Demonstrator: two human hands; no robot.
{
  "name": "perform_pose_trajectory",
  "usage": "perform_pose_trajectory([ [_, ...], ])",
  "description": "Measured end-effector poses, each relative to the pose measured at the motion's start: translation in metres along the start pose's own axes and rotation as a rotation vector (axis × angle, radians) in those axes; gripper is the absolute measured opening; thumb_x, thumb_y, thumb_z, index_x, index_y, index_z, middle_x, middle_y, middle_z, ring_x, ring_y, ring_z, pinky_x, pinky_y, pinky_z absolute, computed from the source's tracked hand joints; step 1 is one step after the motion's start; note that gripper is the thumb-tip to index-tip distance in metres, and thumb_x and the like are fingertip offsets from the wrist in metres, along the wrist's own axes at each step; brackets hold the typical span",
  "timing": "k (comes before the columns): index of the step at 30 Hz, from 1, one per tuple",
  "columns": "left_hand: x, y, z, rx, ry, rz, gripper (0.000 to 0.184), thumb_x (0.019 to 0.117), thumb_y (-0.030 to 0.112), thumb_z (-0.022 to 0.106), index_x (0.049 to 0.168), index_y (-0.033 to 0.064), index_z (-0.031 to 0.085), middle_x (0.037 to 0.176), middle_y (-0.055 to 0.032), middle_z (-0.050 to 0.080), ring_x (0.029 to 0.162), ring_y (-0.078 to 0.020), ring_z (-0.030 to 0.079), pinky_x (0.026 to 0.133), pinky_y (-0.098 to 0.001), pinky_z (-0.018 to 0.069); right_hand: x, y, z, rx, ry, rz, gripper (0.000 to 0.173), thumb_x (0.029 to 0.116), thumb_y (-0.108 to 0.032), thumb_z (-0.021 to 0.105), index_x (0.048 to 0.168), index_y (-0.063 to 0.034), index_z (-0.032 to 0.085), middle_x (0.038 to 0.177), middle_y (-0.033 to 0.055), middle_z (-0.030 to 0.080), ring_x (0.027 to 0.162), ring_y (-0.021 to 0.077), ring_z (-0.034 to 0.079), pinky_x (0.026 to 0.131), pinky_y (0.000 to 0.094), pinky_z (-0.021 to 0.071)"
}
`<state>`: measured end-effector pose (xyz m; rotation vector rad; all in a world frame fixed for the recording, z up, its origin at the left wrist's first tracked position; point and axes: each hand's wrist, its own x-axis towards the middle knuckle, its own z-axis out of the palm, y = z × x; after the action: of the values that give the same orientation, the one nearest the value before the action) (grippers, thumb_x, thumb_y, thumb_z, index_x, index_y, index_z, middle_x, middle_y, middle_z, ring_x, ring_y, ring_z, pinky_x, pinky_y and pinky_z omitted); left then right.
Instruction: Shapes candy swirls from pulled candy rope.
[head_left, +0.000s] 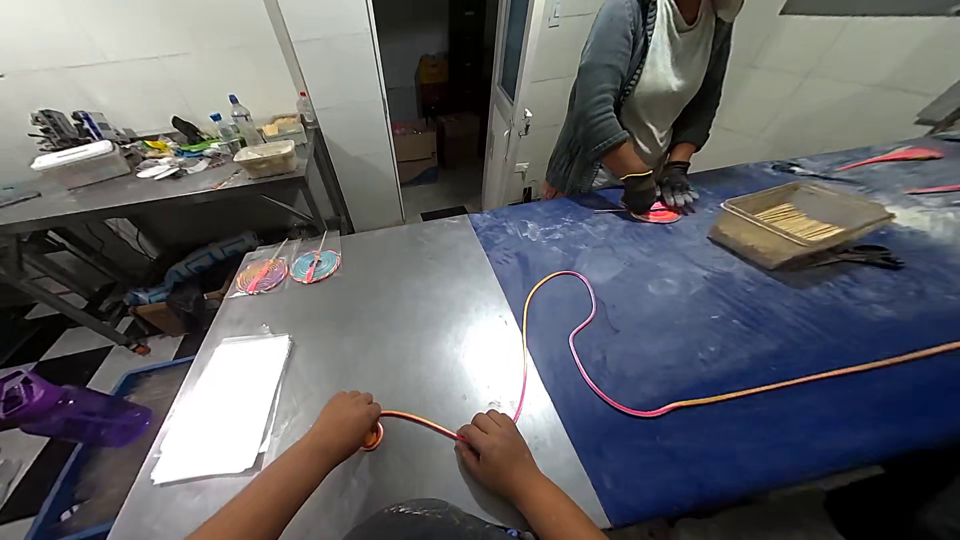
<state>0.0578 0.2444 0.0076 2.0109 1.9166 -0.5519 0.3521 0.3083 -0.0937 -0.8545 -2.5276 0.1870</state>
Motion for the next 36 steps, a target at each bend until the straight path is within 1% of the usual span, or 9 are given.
perform_pose_trajectory([
  [8, 0.005, -0.027, -0.007, -0.320, -0.179, -0.524, 0.052, 0.0987, 0.048, 0.049, 0.103, -0.0001, 0.070, 0.113, -0.0217, 0.071, 0.112, -0.0383, 0.068, 0.090, -0.0634, 0.0534, -0.001, -0.002, 0.001, -0.057, 0.006, 0.048, 0.030, 0.0987, -0.045, 0.054, 0.093, -0.0224, 0.074, 0.083, -0.0015, 0.067, 0.084, 0.0191, 0.066, 0.073, 0.0376, 0.0540],
  [11, 0.002, -0.031, -0.012, -0.299, -0.157, -0.487, 0.058, 0.0964, 0.057, 0.051, 0.102, 0.0027, 0.072, 0.109, -0.0198, 0.073, 0.105, -0.0374, 0.070, 0.087, -0.0625, 0.0541, 0.000, -0.002, 0.002, -0.062, 0.015, 0.056, 0.029, 0.0974, -0.045, 0.055, 0.093, -0.0229, 0.073, 0.083, -0.0020, 0.067, 0.083, 0.0184, 0.066, 0.073, 0.0375, 0.0540],
  [14, 0.001, -0.024, -0.013, -0.185, 0.075, -0.197, 0.033, 0.0977, 0.025, 0.064, 0.126, 0.0082, 0.067, 0.131, -0.0145, 0.064, 0.121, -0.0339, 0.064, 0.100, -0.0547, 0.0540, 0.001, -0.002, 0.002, -0.074, 0.026, 0.052, 0.028, 0.0966, -0.044, 0.055, 0.092, -0.0233, 0.073, 0.082, -0.0023, 0.067, 0.082, 0.0182, 0.065, 0.072, 0.0376, 0.0540],
  [17, 0.006, -0.023, -0.001, -0.049, 0.093, 0.100, 0.025, 0.1005, 0.008, 0.056, 0.122, 0.0069, 0.069, 0.125, -0.0141, 0.068, 0.120, -0.0337, 0.064, 0.103, -0.0520, 0.0516, 0.001, -0.002, 0.001, -0.079, 0.008, 0.051, 0.029, 0.0970, -0.044, 0.054, 0.092, -0.0231, 0.073, 0.082, -0.0024, 0.067, 0.083, 0.0181, 0.065, 0.072, 0.0373, 0.0541],
  [23, 0.006, -0.018, -0.015, -0.212, -0.200, -0.341, 0.040, 0.1040, 0.033, 0.047, 0.119, 0.0022, 0.067, 0.121, -0.0207, 0.069, 0.119, -0.0387, 0.065, 0.097, -0.0626, 0.0518, 0.000, -0.003, 0.002, -0.099, 0.032, 0.054, 0.031, 0.0986, -0.043, 0.051, 0.090, -0.0214, 0.073, 0.082, -0.0013, 0.066, 0.083, 0.0191, 0.065, 0.071, 0.0373, 0.0544],
  [27, 0.000, -0.021, -0.013, -0.179, -0.214, -0.399, 0.059, 0.0968, 0.057, 0.050, 0.111, 0.0040, 0.070, 0.119, -0.0209, 0.070, 0.116, -0.0400, 0.066, 0.091, -0.0665, 0.0524, 0.000, -0.003, 0.003, -0.108, 0.065, 0.048, 0.031, 0.0973, -0.044, 0.053, 0.089, -0.0212, 0.073, 0.081, -0.0007, 0.066, 0.081, 0.0198, 0.066, 0.069, 0.0384, 0.0550],
  [30, -0.004, -0.013, -0.010, -0.193, 0.021, -0.163, 0.038, 0.0968, 0.033, 0.066, 0.125, 0.0078, 0.068, 0.128, -0.0158, 0.065, 0.121, -0.0347, 0.063, 0.101, -0.0552, 0.0530, -0.001, -0.003, 0.004, -0.105, 0.064, 0.050, 0.031, 0.0976, -0.044, 0.053, 0.089, -0.0218, 0.072, 0.081, -0.0011, 0.066, 0.082, 0.0197, 0.066, 0.070, 0.0384, 0.0542],
  [32, -0.001, -0.013, 0.002, -0.146, 0.082, 0.111, 0.023, 0.0986, 0.013, 0.061, 0.119, 0.0065, 0.070, 0.127, -0.0154, 0.067, 0.123, -0.0345, 0.062, 0.105, -0.0533, 0.0506, -0.001, -0.003, 0.004, -0.108, 0.058, 0.052, 0.031, 0.0972, -0.045, 0.053, 0.089, -0.0223, 0.072, 0.081, -0.0019, 0.066, 0.082, 0.0188, 0.065, 0.070, 0.0378, 0.0535],
  [36, -0.004, -0.005, -0.003, -0.074, -0.072, 0.044, 0.024, 0.1019, 0.019, 0.055, 0.115, 0.0052, 0.070, 0.118, -0.0165, 0.068, 0.119, -0.0360, 0.063, 0.100, -0.0547, 0.0511, -0.001, -0.003, 0.003, -0.114, 0.039, 0.063, 0.031, 0.0976, -0.045, 0.052, 0.091, -0.0224, 0.073, 0.083, -0.0019, 0.067, 0.085, 0.0191, 0.065, 0.072, 0.0381, 0.0537],
])
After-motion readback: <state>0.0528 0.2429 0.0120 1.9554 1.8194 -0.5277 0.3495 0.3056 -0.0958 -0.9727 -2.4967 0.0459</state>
